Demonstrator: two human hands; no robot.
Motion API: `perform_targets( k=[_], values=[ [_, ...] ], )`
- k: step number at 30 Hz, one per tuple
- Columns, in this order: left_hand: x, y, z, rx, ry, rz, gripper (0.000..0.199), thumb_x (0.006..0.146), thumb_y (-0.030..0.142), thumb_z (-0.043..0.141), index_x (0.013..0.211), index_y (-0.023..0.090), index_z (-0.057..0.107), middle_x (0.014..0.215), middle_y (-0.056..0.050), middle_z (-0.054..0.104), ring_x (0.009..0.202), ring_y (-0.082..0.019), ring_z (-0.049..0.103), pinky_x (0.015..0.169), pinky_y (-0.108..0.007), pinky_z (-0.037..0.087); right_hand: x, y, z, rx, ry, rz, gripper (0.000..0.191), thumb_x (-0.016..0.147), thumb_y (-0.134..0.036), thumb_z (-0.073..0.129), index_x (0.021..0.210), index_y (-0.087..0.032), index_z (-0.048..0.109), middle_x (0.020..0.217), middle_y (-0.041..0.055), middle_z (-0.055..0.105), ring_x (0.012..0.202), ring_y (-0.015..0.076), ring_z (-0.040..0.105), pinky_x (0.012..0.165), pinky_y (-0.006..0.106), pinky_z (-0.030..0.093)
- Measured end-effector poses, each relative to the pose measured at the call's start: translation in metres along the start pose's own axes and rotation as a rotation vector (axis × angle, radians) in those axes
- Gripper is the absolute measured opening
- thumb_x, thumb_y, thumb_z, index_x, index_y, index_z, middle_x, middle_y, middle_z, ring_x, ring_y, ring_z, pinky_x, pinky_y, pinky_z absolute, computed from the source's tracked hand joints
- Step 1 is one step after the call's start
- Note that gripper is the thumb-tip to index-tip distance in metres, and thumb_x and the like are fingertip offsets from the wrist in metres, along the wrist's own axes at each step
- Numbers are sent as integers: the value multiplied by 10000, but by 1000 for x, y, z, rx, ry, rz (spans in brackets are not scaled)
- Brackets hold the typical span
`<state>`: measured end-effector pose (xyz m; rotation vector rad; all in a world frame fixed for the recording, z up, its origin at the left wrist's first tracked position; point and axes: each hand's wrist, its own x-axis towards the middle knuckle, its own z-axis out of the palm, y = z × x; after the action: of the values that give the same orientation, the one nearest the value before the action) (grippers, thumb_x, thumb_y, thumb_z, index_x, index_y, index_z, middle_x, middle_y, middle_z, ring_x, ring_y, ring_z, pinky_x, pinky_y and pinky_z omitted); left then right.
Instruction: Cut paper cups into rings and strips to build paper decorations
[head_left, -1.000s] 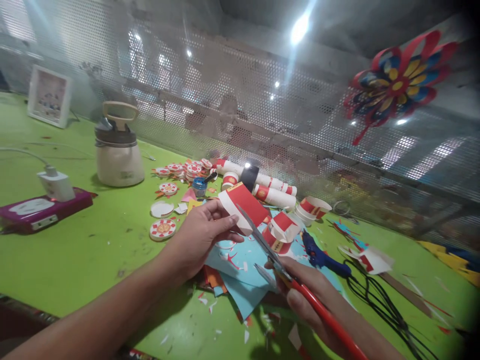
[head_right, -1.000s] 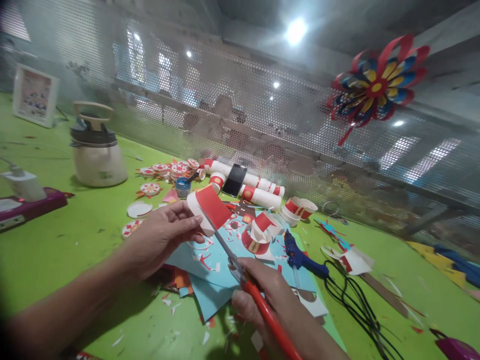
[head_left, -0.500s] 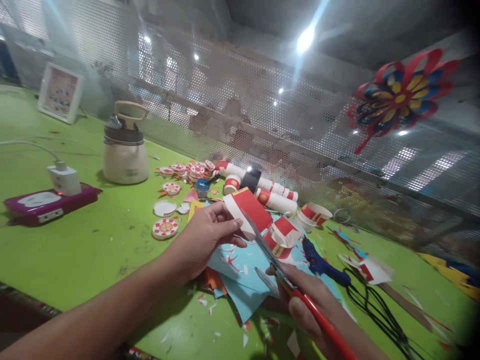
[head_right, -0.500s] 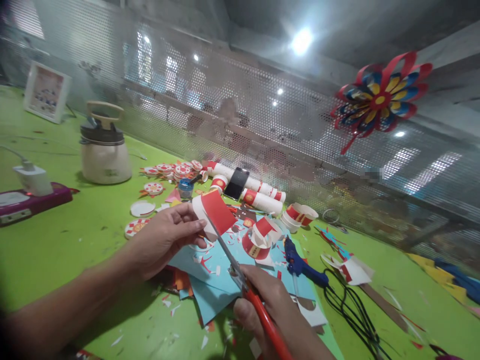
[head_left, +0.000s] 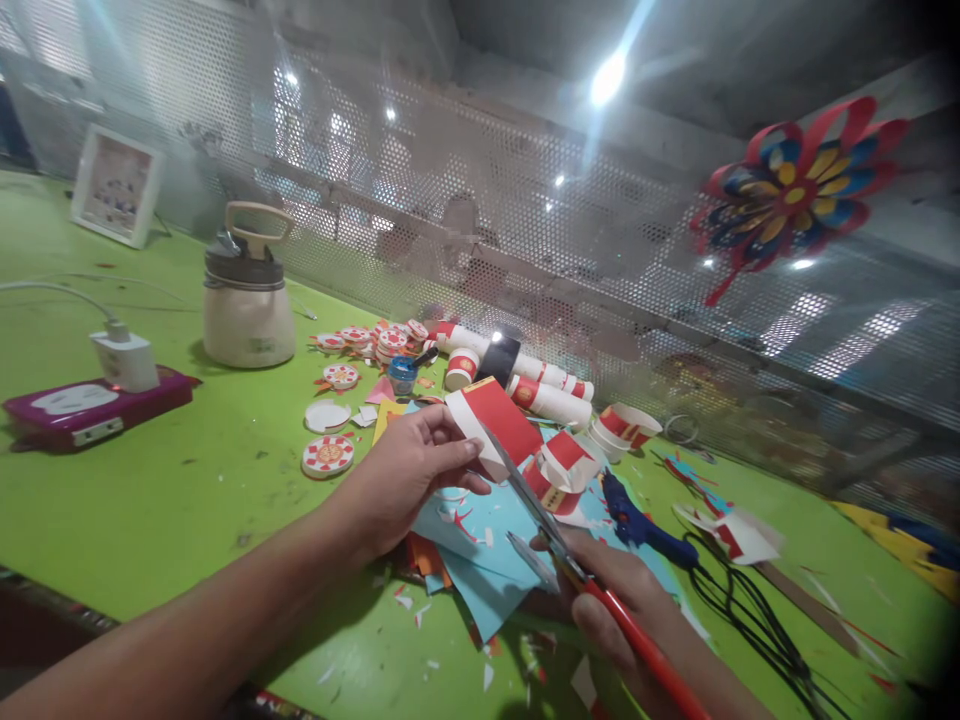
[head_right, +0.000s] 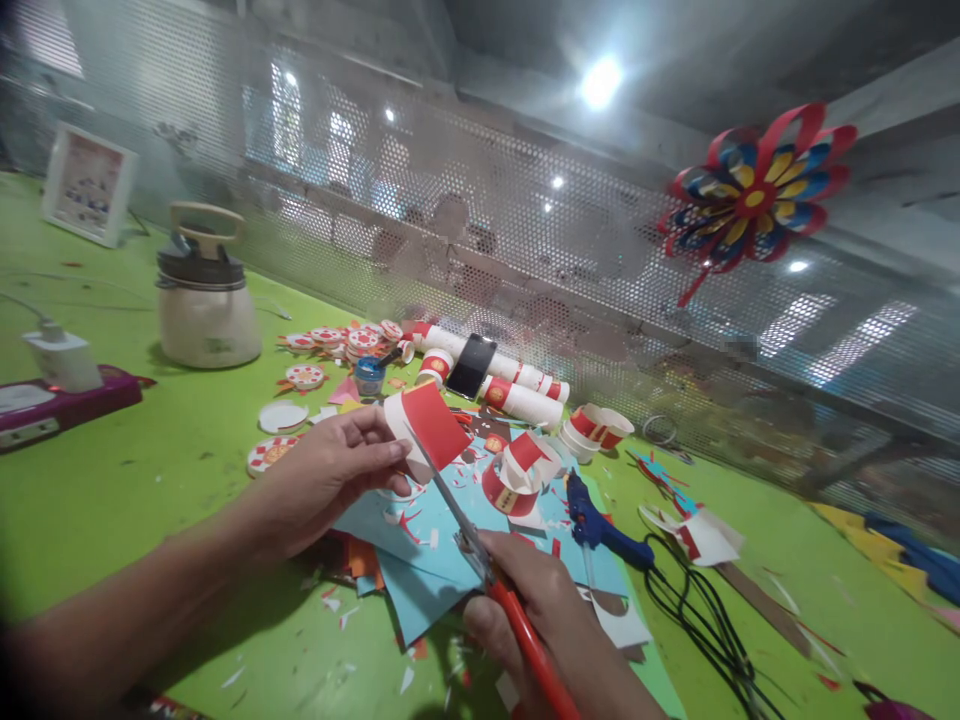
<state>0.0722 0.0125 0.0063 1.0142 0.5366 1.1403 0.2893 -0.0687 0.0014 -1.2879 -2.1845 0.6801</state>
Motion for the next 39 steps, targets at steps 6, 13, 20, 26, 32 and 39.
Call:
perform_targets(
  k=[6,13,20,26,32,39],
  values=[
    [-1,1,0,-24,16,-2,86,748,106,648,791,109,573,625,-22,641,592,-143,648,550,-222,519,-1,-7,-2,-22,39,-17,449,902,-577,385,1182,-265,545,948,39,641,812,199,587,707,272,433],
    [0,2,-1,-55,30,-1,110,732,112,673,783,110,576,639,-22,636,542,-111,605,536,-217,514,-3,-7,-5,-70,8,-71,434,926,-529,368,1277,-292,466,1085,57,643,898,215,607,713,265,474],
    [-1,3,0,-43,20,-7,80,751,112,654,805,99,597,694,-67,672,585,-127,626,538,-214,510,-1,-8,-3,-58,13,-65,422,929,-524,353,1217,-275,537,857,31,663,721,193,611,623,254,468],
    [-1,2,-1,-52,15,-15,73,759,121,652,795,98,592,713,-91,693,577,-119,618,539,-210,504,-2,-10,-1,-47,45,-39,462,918,-566,338,1193,-265,556,828,36,663,672,184,592,604,258,455],
    [-2,2,-2,-78,9,11,85,756,130,662,808,104,601,741,-91,698,590,-121,621,543,-213,505,-4,-12,1,-62,67,89,549,894,-617,322,1143,-203,582,773,49,630,678,190,588,608,287,461],
    [-2,1,-2,-62,-1,-11,83,771,147,649,826,103,604,740,-90,698,590,-115,619,540,-206,498,-2,-12,1,-34,43,20,534,889,-618,328,1154,-233,587,781,56,648,647,198,592,559,269,446]
  ],
)
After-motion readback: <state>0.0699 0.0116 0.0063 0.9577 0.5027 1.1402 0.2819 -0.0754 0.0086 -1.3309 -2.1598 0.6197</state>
